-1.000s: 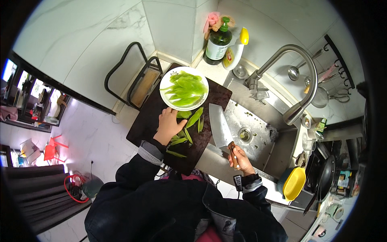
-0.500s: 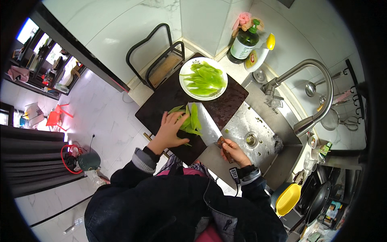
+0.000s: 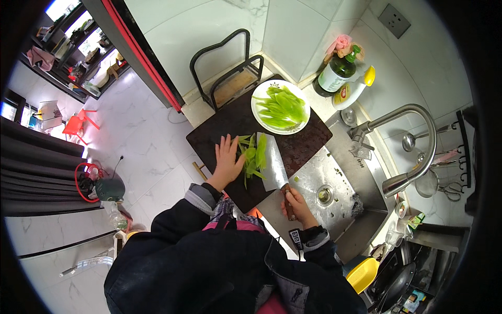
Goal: The person slices a green vegetable into thin strips on a cutting board using a knife, then transfers the slices into a white bowl. The person then rinses a yellow colander and washes dark leafy material under running water in the sink.
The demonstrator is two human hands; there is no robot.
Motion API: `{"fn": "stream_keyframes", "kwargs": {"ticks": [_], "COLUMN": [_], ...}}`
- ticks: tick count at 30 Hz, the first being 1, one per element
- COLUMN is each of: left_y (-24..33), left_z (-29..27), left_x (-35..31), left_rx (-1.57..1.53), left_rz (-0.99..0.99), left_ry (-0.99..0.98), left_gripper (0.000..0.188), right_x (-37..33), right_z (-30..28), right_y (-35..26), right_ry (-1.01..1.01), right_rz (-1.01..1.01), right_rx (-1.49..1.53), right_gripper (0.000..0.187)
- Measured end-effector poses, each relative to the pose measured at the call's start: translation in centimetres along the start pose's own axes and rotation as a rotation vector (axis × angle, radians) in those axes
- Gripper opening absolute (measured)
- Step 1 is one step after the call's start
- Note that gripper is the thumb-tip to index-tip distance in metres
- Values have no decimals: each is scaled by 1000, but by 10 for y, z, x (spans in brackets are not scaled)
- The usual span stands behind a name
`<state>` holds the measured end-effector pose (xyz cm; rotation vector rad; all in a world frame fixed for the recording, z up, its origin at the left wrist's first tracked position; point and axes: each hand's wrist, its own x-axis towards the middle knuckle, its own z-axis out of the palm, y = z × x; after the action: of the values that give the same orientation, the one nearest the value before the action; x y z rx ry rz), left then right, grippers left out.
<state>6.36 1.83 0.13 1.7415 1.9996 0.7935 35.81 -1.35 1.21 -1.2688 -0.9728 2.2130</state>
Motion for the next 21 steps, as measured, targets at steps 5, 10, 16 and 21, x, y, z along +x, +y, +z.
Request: {"fn": "stream_keyframes", "kwargs": {"ticks": [5,10,16,21], "left_y": [21,33,41,69], "left_z": [16,19,14,4], "left_x": [-12,-10,-7,32], "left_rx": [-127,-120,-287,-297], "left_rz": [49,22,8,208], "left_ry": [132,218,264,295], "left_gripper": [67,65,61,59], "right_x": [11,6,6,1], "right_z": [29,58,82,79], "right_y": [0,-4,-6,-36], "right_ry": [-28,-65,-129,-72], "right_rz": [-11,9,-33,-193], "right_rx": [-96,-121,-59,13], "right_gripper": [23,22,19,17]}}
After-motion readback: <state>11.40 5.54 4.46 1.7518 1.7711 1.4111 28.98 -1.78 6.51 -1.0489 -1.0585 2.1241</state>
